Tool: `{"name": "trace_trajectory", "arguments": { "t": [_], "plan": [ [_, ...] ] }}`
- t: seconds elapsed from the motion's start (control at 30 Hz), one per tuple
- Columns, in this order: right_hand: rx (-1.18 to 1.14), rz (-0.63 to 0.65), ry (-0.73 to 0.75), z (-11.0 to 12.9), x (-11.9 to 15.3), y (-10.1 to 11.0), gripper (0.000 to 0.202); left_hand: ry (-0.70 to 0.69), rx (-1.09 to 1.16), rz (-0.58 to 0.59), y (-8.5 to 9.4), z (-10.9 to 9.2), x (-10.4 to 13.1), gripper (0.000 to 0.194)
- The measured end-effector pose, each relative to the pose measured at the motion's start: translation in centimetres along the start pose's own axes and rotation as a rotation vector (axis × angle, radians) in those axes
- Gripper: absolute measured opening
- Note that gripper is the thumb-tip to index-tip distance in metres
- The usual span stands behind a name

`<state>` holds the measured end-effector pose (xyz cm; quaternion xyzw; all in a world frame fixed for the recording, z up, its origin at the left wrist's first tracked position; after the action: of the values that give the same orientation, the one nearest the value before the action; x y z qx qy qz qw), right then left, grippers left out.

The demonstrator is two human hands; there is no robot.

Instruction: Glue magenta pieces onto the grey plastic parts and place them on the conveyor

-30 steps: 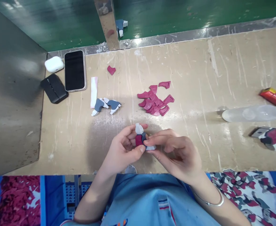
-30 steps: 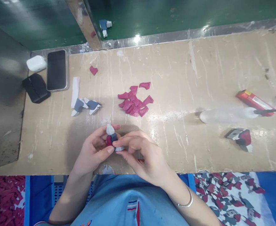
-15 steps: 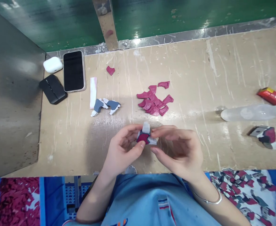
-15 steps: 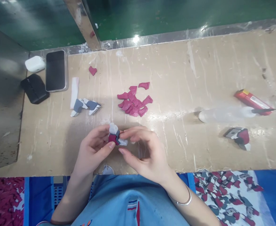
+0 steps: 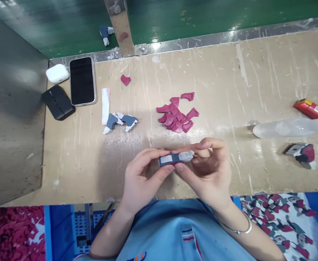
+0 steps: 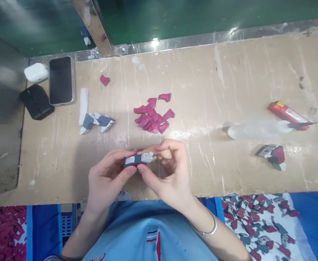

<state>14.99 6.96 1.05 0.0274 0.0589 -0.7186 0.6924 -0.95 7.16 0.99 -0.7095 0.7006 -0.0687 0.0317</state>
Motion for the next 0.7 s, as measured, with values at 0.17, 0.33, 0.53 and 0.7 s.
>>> {"name": "trace_trajectory", "arguments": {
  "t": [0.17,0.33,0.53,0.7],
  "plan": [
    [-0.042,0.01,0.006,-0.1,0.2,-0.3,0.037,-0.105,-0.067,-0.047,0.2,-0.8,0.4,0.026],
    [-0.087,0.005,-0.002,-0.2,0.2,-0.3,0.035,-0.128,-0.137,-0.013,0.2,-1.2,0.3,0.021],
    [-0.154,0.016,-0.167,-1.2,-0.5,0.1,0.035,-0.156,-0.195,0.221,-0.8,-0.6,0.6,0.062],
    [-0.238,0.117,-0.275,-1.5,-1.0,-0.4,0.037,-0.717,-0.583,0.175,-1.7,-3.2,2.2,0.054]
  ]
}}
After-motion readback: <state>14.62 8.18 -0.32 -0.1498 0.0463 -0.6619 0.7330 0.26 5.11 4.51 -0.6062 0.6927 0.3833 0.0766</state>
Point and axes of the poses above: each hand's wrist, its own x-axis away from the middle knuckle, its own y-axis out of the back of the hand, z = x × y, the point moved 8 cm from there along -x, towards the middle knuckle, and after that the axes turned 7 degrees about x, right-handed, at the moved point
